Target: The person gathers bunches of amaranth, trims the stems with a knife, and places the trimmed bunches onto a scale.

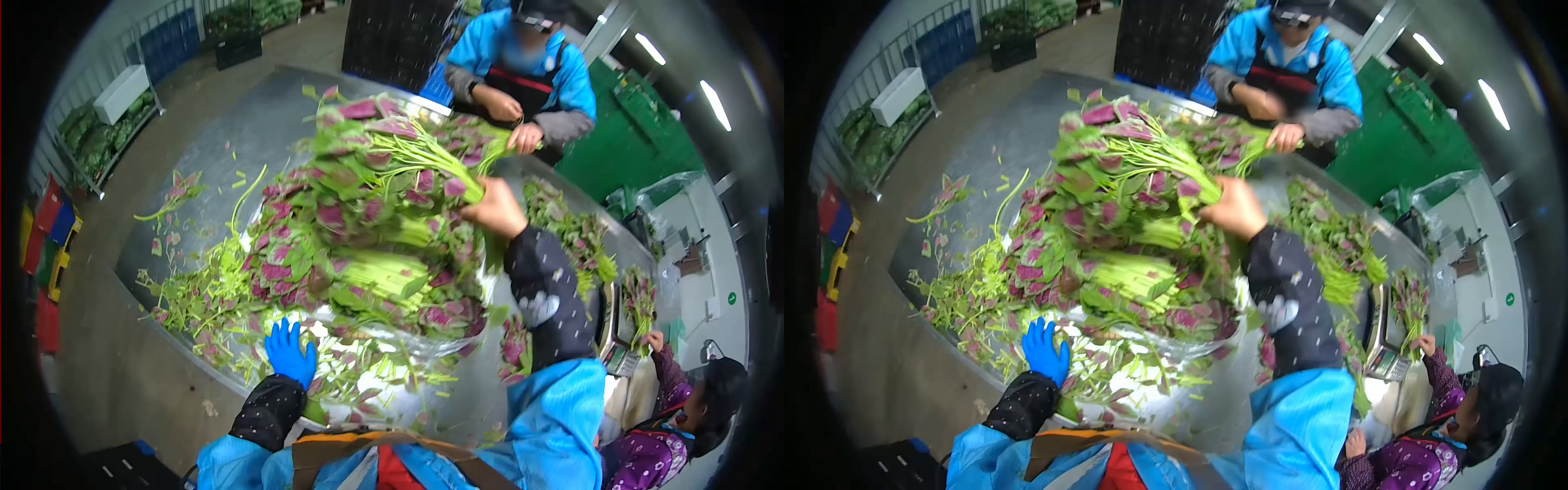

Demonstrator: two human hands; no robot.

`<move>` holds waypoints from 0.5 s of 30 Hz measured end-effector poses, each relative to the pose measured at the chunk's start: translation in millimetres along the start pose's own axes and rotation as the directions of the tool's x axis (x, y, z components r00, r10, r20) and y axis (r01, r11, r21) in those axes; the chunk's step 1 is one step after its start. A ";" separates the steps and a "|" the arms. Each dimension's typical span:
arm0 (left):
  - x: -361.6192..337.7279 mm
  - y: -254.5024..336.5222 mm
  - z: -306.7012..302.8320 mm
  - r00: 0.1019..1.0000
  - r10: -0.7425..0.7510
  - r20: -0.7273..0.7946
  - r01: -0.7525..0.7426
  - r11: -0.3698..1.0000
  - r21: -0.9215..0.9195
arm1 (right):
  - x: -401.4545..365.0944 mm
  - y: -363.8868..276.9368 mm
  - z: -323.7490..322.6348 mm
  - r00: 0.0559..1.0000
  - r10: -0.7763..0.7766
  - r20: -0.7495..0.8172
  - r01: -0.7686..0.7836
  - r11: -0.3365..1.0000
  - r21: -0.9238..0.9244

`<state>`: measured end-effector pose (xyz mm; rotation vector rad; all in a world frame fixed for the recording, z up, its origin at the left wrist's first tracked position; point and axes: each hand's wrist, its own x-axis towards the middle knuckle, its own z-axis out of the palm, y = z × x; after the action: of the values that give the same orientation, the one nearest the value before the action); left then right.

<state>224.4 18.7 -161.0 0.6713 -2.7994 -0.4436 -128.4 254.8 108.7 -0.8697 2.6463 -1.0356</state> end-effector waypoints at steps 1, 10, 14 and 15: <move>-1.2 2.4 -1.0 1.000 -0.012 0.019 0.012 1.000 0.010 | -12.5 -0.2 4.0 0.998 -0.027 -0.064 0.026 1.000 -0.004; -19.2 0.8 -44.3 0.996 -0.071 -0.058 0.049 0.948 -0.314 | -125.4 -106.6 71.8 0.940 0.109 0.324 -0.306 0.688 0.657; 0.0 29.0 -129.9 0.944 0.225 0.240 0.126 0.427 -0.895 | -122.0 -143.3 130.0 0.978 0.024 0.208 -0.170 0.676 0.718; 9.2 28.9 -134.2 0.924 0.317 0.213 0.118 0.295 -0.948 | -114.7 -158.5 145.0 0.988 -0.002 0.153 -0.109 0.692 0.714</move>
<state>243.3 7.1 -25.2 0.0712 -2.1024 -2.1727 89.0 145.4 100.3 -0.6292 1.8379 -1.7359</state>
